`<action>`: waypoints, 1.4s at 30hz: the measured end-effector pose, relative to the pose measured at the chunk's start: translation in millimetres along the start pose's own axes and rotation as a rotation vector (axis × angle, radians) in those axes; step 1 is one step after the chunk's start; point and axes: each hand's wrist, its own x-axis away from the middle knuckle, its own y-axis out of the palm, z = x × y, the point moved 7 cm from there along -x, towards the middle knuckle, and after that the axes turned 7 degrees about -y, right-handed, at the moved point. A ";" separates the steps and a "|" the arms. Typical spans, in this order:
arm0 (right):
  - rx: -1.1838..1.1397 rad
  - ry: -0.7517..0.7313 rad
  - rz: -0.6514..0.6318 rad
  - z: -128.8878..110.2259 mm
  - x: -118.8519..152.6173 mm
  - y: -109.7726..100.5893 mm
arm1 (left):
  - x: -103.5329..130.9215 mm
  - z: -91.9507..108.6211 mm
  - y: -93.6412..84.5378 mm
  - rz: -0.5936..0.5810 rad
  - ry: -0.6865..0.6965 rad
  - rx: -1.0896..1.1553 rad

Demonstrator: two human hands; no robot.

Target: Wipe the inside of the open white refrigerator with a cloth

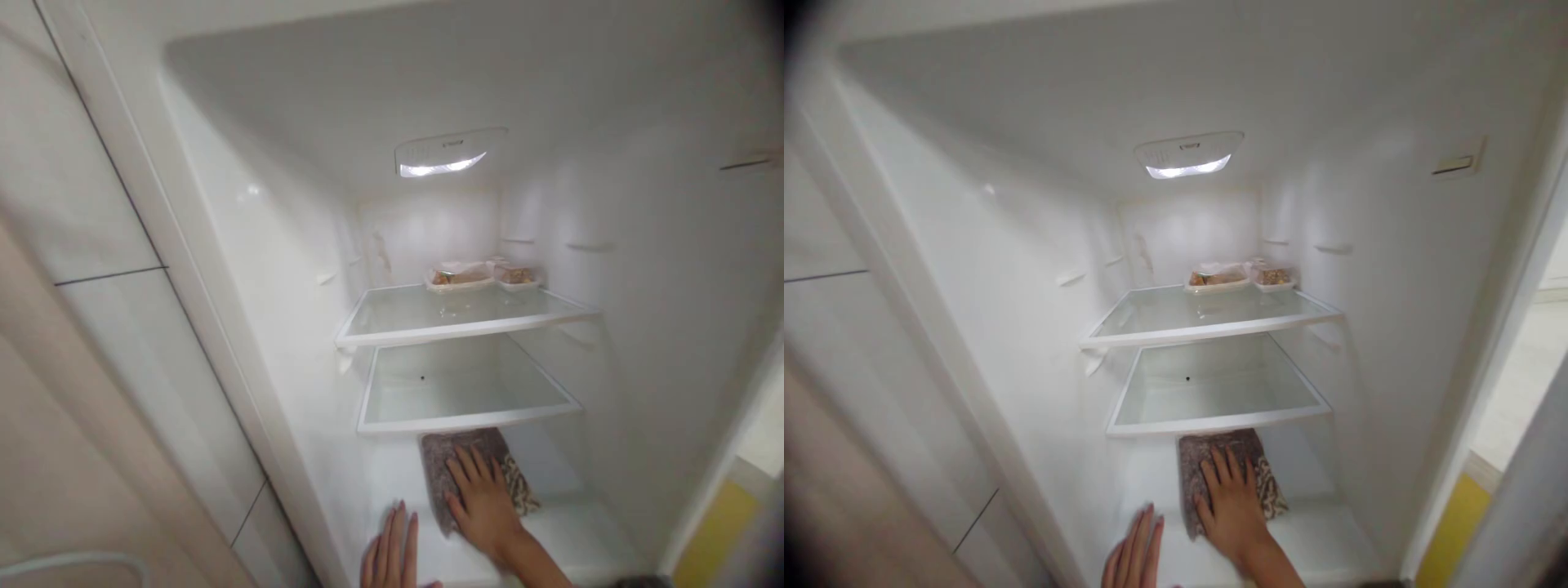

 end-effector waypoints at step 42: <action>-0.229 -0.236 -0.160 -108.3 -49.8 12.9 | -3.0 -3.4 -8.4 0.059 -0.002 0.051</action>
